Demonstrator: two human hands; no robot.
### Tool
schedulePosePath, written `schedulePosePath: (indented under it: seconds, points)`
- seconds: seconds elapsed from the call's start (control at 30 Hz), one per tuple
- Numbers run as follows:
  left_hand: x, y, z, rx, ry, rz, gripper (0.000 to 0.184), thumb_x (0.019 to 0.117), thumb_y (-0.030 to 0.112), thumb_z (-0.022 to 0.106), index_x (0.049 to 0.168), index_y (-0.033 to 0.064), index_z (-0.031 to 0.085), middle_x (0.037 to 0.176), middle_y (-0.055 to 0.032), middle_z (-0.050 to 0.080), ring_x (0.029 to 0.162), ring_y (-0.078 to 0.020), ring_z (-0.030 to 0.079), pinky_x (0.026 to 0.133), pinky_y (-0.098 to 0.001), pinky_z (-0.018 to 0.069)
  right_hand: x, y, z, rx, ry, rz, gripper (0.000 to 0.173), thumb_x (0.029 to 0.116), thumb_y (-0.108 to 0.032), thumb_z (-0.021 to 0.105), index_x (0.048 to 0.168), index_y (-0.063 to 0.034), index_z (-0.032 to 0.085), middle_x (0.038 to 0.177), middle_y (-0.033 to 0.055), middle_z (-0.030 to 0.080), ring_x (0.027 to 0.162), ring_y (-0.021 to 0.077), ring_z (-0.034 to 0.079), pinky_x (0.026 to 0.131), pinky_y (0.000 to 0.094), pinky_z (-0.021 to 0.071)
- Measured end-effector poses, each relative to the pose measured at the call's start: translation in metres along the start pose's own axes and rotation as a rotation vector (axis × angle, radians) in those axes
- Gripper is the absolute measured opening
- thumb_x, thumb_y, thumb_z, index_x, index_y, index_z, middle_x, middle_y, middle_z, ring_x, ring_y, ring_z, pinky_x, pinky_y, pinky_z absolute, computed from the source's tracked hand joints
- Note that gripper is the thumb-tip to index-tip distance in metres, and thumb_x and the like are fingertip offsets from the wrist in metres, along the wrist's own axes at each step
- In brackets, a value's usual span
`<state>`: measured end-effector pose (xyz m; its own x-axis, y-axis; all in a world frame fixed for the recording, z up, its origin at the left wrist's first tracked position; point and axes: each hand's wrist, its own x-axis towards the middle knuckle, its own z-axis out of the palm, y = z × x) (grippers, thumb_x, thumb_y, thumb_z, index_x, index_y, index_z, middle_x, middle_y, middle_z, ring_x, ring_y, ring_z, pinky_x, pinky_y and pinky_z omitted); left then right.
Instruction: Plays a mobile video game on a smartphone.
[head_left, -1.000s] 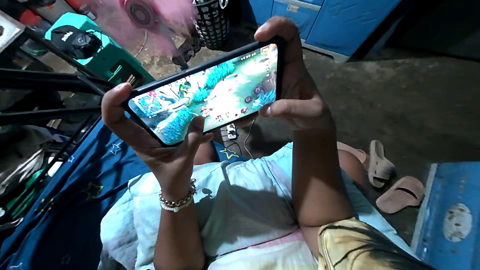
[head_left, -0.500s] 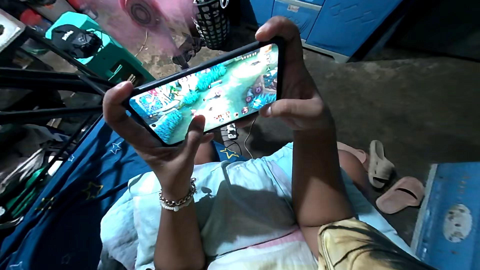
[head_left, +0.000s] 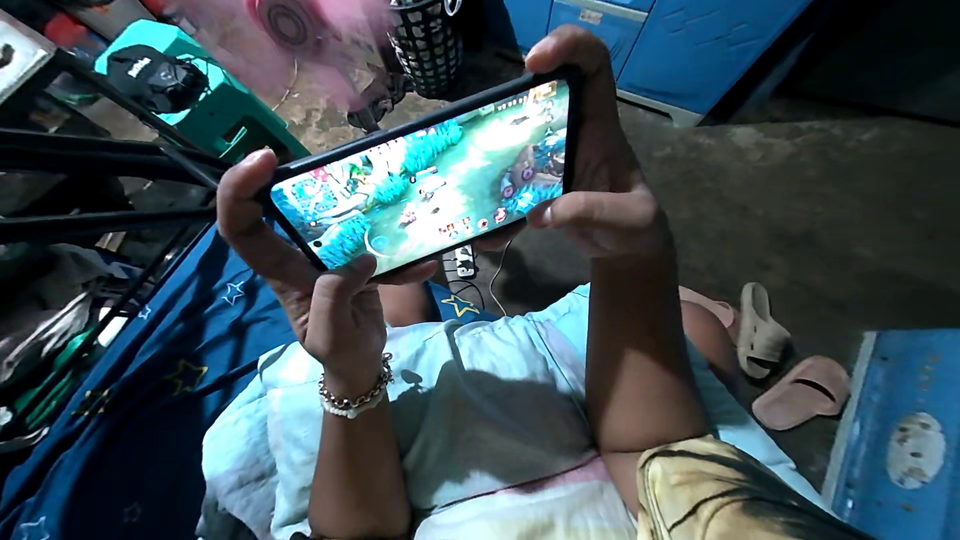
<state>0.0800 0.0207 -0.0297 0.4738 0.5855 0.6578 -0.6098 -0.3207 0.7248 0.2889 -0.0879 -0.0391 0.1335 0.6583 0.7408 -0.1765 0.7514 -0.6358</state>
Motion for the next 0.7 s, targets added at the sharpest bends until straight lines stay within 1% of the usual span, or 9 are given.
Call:
schedulePosePath:
  seconds: [0.1, 0.2, 0.27, 0.4, 0.47, 0.53, 0.57, 0.67, 0.7]
  points:
    - [0.0007, 0.0002, -0.0007, 0.01, -0.006, 0.001, 0.074, 0.0833, -0.002, 0.058, 0.147, 0.0252, 0.032, 0.14, 0.0025, 0.05, 0.117, -0.0164, 0.062, 0.08, -0.0365, 0.0638, 0.0004, 0.0, -0.0005, -0.033, 0.004, -0.008, 0.076, 0.0793, -0.005, 0.073, 0.143, -0.0142, 0.032, 0.133, -0.0002, 0.053, 0.117, 0.0156, 0.061, 0.09, 0.0356, 0.0611]
    - [0.001, -0.0003, -0.0022, 0.013, -0.007, 0.0, 0.075, 0.083, -0.001, 0.059, 0.148, 0.0248, 0.031, 0.141, 0.0018, 0.049, 0.117, -0.0166, 0.062, 0.08, -0.0369, 0.0636, 0.0, 0.0006, -0.0015, -0.025, 0.007, -0.007, 0.076, 0.0801, -0.007, 0.075, 0.143, -0.0153, 0.032, 0.133, 0.0005, 0.053, 0.117, 0.0174, 0.062, 0.085, 0.0366, 0.0631]
    - [0.001, -0.0001, -0.0025, 0.009, -0.009, -0.002, 0.076, 0.0829, 0.0, 0.06, 0.149, 0.0244, 0.031, 0.141, 0.0016, 0.048, 0.118, -0.0166, 0.061, 0.081, -0.0368, 0.0634, -0.0003, 0.0005, -0.0021, -0.018, 0.01, -0.001, 0.077, 0.0801, -0.008, 0.075, 0.143, -0.0165, 0.032, 0.132, 0.001, 0.054, 0.115, 0.0189, 0.064, 0.077, 0.0374, 0.0651]
    - [0.0014, -0.0008, -0.0031, -0.006, -0.026, -0.002, 0.075, 0.0835, 0.002, 0.062, 0.149, 0.0236, 0.031, 0.142, 0.0022, 0.047, 0.121, -0.0166, 0.059, 0.084, -0.0367, 0.0627, -0.0007, 0.0001, -0.0032, -0.027, 0.008, -0.006, 0.077, 0.0807, -0.01, 0.076, 0.144, -0.0169, 0.032, 0.132, 0.0, 0.054, 0.114, 0.0181, 0.064, 0.076, 0.0364, 0.065]
    - [0.0018, -0.0004, -0.0032, -0.005, -0.034, -0.009, 0.076, 0.0832, 0.001, 0.061, 0.149, 0.0228, 0.03, 0.143, 0.0021, 0.046, 0.122, -0.0159, 0.059, 0.086, -0.0363, 0.0621, -0.001, -0.0008, -0.0028, -0.024, 0.015, -0.001, 0.077, 0.0809, -0.009, 0.075, 0.144, -0.0164, 0.032, 0.132, 0.0009, 0.054, 0.114, 0.0186, 0.065, 0.073, 0.0363, 0.0657]
    - [0.0021, 0.0005, -0.0031, -0.002, -0.039, -0.019, 0.077, 0.0824, -0.001, 0.059, 0.149, 0.0222, 0.03, 0.142, 0.0014, 0.047, 0.121, -0.016, 0.06, 0.084, -0.0364, 0.063, -0.001, -0.0013, -0.0029, -0.027, 0.025, 0.006, 0.076, 0.0805, -0.008, 0.075, 0.143, -0.0166, 0.033, 0.132, 0.001, 0.055, 0.112, 0.0191, 0.065, 0.069, 0.0362, 0.0657]
    - [0.002, 0.0013, -0.0028, 0.005, -0.046, -0.026, 0.077, 0.0831, -0.001, 0.059, 0.15, 0.0225, 0.029, 0.143, 0.002, 0.046, 0.121, -0.0151, 0.059, 0.085, -0.0354, 0.0626, -0.0009, -0.0016, -0.0028, -0.022, 0.029, 0.013, 0.076, 0.0804, -0.009, 0.076, 0.142, -0.017, 0.033, 0.131, 0.001, 0.055, 0.112, 0.0195, 0.066, 0.068, 0.0365, 0.0659]
    - [0.0019, 0.0025, -0.0016, -0.002, -0.037, -0.044, 0.078, 0.0825, -0.002, 0.059, 0.15, 0.0224, 0.028, 0.143, 0.0013, 0.046, 0.121, -0.0161, 0.06, 0.083, -0.0364, 0.0635, -0.0011, -0.0028, -0.0028, -0.013, 0.026, 0.027, 0.076, 0.0797, -0.007, 0.074, 0.143, -0.017, 0.033, 0.132, 0.0011, 0.054, 0.113, 0.0193, 0.064, 0.073, 0.0367, 0.0653]
    - [0.0018, 0.0023, -0.0018, -0.004, -0.034, -0.046, 0.078, 0.082, -0.002, 0.059, 0.15, 0.0222, 0.028, 0.143, 0.0009, 0.046, 0.12, -0.0166, 0.06, 0.082, -0.0368, 0.0637, -0.0011, -0.0028, -0.0024, -0.007, 0.032, 0.027, 0.076, 0.0794, -0.007, 0.074, 0.142, -0.017, 0.033, 0.131, 0.0013, 0.055, 0.113, 0.0195, 0.065, 0.072, 0.0367, 0.0656]
